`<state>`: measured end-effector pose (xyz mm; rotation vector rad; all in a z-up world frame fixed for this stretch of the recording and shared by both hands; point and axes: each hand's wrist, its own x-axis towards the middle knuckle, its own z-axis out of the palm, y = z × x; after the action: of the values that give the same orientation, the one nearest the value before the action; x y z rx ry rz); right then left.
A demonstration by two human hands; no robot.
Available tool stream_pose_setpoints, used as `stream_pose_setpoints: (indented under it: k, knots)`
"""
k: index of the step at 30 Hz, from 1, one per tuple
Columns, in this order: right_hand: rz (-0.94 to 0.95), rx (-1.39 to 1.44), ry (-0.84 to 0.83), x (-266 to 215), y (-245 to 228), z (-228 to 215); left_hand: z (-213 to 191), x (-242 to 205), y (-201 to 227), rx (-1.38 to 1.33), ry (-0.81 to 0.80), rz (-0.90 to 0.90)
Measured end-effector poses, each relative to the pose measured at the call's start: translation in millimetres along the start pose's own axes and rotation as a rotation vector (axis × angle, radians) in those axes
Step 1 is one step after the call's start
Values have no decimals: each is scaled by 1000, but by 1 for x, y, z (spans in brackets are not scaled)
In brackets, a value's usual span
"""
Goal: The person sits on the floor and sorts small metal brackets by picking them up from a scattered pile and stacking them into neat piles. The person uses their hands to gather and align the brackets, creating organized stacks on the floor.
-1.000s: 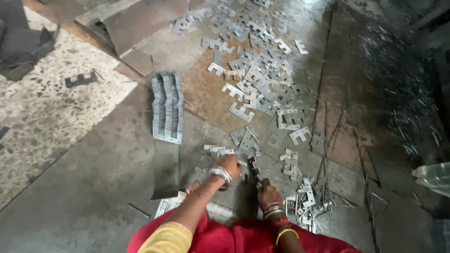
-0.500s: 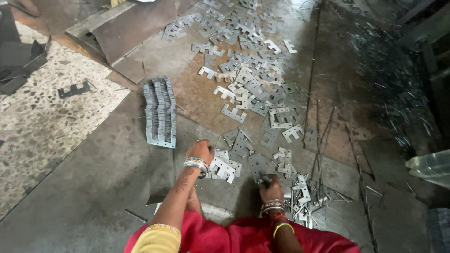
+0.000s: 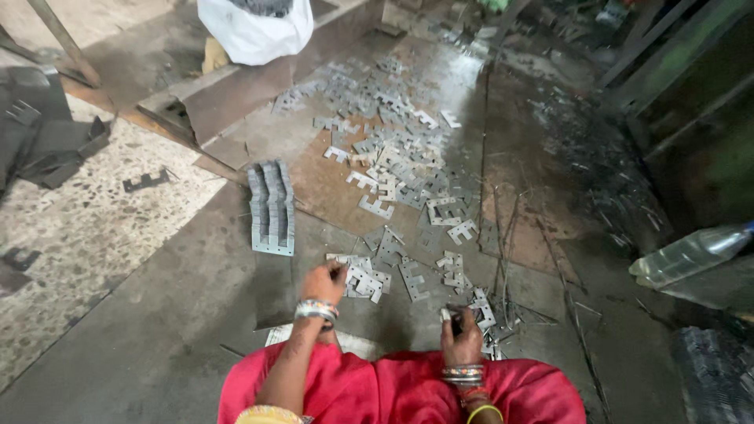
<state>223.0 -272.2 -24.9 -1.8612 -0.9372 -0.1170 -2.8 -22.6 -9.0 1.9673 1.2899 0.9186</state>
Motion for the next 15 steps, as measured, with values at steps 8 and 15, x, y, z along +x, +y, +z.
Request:
stream_pose_setpoints:
  k: [8,15]
  knots:
    - [106,282,189,-31,32,-26,-1,-63,8,-160,85,134]
    - [482,848,192,-14,29,-53,-16,-74,22,-738,114,-8]
